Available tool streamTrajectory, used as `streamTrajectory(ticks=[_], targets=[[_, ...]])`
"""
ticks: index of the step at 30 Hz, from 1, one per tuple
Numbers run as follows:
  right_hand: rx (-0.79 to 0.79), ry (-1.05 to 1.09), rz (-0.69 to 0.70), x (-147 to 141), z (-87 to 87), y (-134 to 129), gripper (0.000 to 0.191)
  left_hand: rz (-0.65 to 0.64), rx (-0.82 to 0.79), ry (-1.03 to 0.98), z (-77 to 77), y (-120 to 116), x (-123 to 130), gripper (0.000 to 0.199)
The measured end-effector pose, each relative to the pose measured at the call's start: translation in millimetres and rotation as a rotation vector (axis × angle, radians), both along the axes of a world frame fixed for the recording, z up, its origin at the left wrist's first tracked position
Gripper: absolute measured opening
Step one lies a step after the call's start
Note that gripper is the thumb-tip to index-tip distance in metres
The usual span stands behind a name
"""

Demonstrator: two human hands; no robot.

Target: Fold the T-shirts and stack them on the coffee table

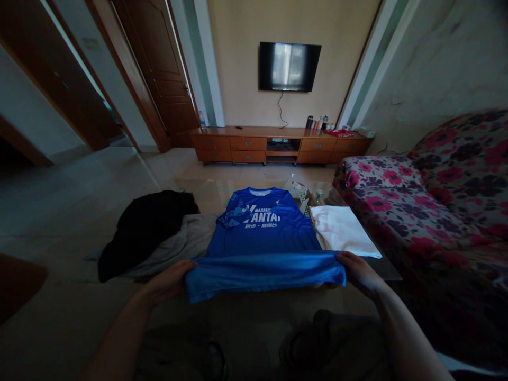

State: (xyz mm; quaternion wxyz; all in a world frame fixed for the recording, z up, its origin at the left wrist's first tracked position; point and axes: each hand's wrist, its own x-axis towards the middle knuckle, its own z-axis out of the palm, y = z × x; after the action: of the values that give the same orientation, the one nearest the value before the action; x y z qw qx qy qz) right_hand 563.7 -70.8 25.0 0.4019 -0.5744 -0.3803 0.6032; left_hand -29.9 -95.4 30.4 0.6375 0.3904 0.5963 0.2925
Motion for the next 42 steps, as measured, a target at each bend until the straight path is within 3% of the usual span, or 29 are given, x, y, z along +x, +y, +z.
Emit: streamTrajectory(ticks=[4, 8, 13, 18, 22, 25, 28, 31, 37, 42], targets=[[0.045, -0.028, -0.056, -7, 6.1, -1, 0.054, -0.006, -0.051, -0.09, 3.6, 1, 6, 0.056], [0.122, -0.004, 0.037, -7, 11.7, 1, 0.053, 0.023, 0.07, -0.084, 18.5, 2, 15, 0.063], [0.163, 0.017, 0.08, -5, 12.4, 3, 0.059, -0.043, 0.171, -0.021, 31.0, 3, 14, 0.047], [0.319, -0.1, -0.071, -1, 3.5, 9, 0.053, -0.159, 0.286, 0.042, 27.7, 5, 13, 0.059], [0.463, -0.19, -0.208, 7, -3.6, 15, 0.039, -0.021, 0.397, 0.245, 12.5, 13, 8, 0.053], [0.554, -0.248, -0.233, 11, -2.4, 16, 0.033, 0.078, 0.5, 0.421, 6.8, 21, 2, 0.041], [0.594, -0.25, -0.179, 11, 4.9, 14, 0.031, 0.194, 0.684, 0.465, 13.7, 23, -1, 0.034], [0.508, -0.136, -0.08, 12, 12.9, 8, 0.035, 0.307, 0.788, 0.375, 26.7, 18, -2, 0.035], [0.336, 0.002, 0.011, 22, 20.5, -7, 0.046, 0.377, 0.52, -0.029, 43.7, -3, -2, 0.038], [0.238, 0.011, 0.089, 13, 28.1, -12, 0.051, 0.232, 0.435, -0.076, 50.7, -13, 0, 0.045]])
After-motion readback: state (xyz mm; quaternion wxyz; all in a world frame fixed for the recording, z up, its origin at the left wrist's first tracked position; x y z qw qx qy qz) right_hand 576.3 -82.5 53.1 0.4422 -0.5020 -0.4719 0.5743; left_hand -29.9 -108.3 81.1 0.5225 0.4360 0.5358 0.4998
